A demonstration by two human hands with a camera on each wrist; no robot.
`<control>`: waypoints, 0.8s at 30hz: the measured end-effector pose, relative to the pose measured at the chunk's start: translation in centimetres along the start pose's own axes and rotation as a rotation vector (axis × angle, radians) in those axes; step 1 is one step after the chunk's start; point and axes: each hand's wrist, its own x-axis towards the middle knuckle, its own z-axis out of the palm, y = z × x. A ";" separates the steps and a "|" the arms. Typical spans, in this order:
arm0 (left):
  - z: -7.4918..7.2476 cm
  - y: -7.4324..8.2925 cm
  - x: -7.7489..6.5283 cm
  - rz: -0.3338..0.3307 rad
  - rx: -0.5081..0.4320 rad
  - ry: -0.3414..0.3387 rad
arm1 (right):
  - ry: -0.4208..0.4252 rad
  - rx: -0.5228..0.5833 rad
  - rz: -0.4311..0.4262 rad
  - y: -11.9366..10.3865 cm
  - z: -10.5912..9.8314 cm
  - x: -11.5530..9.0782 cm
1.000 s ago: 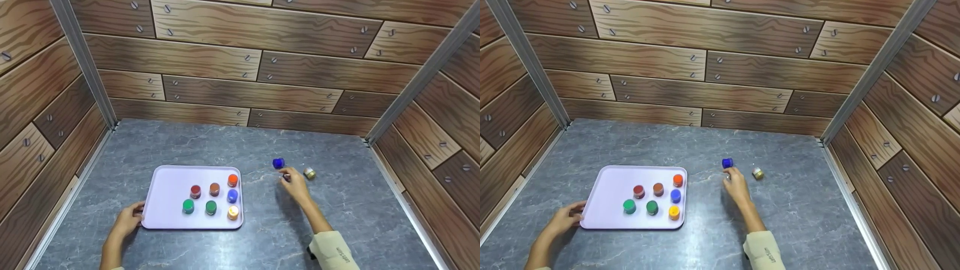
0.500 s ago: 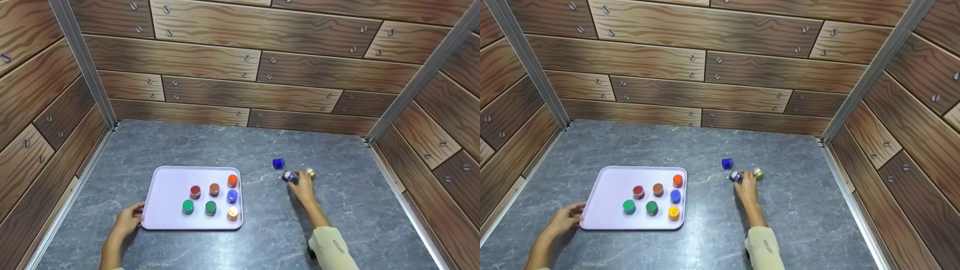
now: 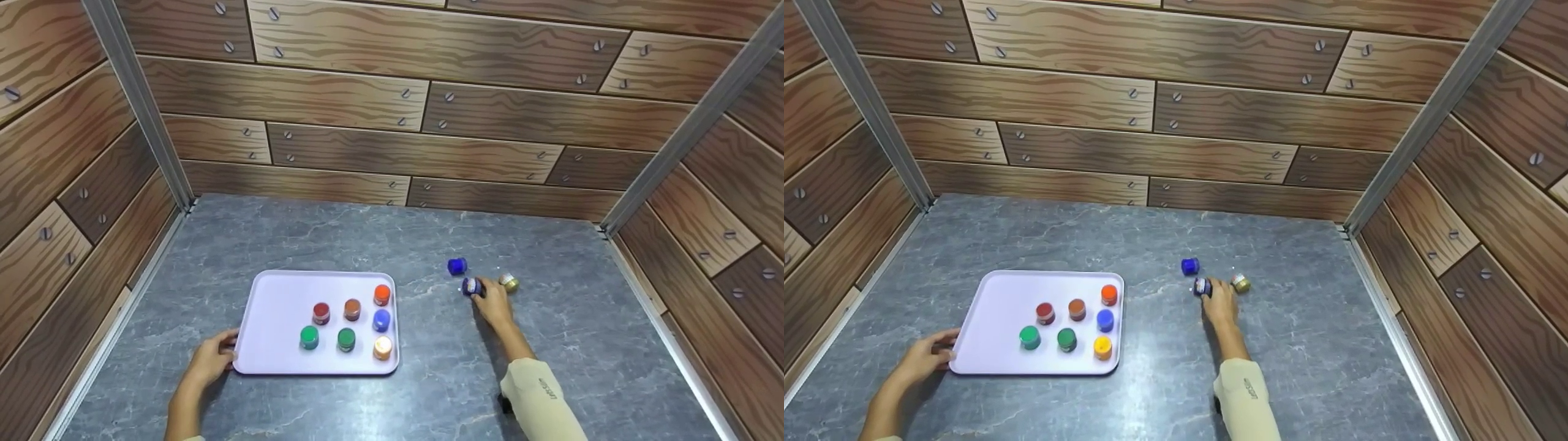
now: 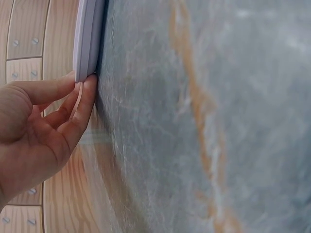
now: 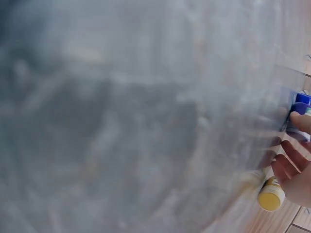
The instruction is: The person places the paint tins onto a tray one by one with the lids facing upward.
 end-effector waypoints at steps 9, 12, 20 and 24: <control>0.0 0.0 0.0 0.011 0.003 0.005 | -0.051 0.042 -0.087 -0.1 -0.5 0.3; 0.0 0.1 -0.1 0.012 -0.005 0.001 | -0.072 0.043 -0.106 -0.2 -0.6 0.3; 0.1 0.0 -0.1 0.001 -0.014 0.003 | -0.138 0.090 -0.192 -0.7 -0.9 0.1; 0.1 0.1 0.0 0.010 -0.007 0.003 | -0.180 0.108 -0.185 -1.3 -1.2 0.2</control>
